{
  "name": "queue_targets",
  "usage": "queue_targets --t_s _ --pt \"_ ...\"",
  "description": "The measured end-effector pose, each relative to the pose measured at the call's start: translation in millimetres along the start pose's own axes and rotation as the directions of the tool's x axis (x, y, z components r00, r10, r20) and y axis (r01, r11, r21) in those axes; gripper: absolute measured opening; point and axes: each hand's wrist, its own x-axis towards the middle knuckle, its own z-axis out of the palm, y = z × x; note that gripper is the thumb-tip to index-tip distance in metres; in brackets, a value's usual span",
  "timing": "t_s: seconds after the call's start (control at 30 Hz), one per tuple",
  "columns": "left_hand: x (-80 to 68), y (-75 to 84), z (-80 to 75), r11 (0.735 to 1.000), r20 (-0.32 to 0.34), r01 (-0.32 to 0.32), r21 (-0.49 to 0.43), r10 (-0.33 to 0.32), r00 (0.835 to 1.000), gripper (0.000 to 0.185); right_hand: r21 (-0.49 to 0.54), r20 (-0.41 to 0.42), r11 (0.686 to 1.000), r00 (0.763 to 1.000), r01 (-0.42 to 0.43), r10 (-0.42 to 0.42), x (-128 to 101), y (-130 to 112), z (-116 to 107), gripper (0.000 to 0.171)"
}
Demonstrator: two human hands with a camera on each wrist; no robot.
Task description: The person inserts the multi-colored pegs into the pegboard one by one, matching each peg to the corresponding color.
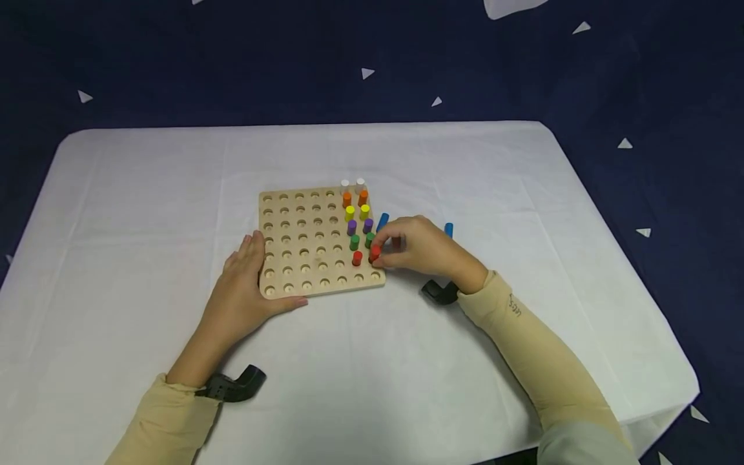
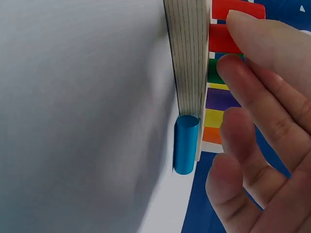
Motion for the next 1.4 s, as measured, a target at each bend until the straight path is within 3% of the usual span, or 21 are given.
queue_targets --t_s 0.6,1.13,1.4 --pt "0.5 1.4 0.0 1.000 0.006 0.007 0.001 -0.007 1.000 0.141 -0.002 -0.019 0.998 0.998 0.068 -0.068 3 8 6 0.017" --pt "-1.2 3.0 0.1 1.000 -0.008 0.014 -0.019 -0.014 1.000 0.138 0.021 0.080 1.000 0.997 0.005 -0.007 8 10 -4 0.022" --pt "-0.7 3.1 2.9 1.000 -0.014 0.023 -0.011 -0.023 1.000 0.138 0.009 0.004 1.000 1.000 -0.030 0.030 16 33 -20 0.036"
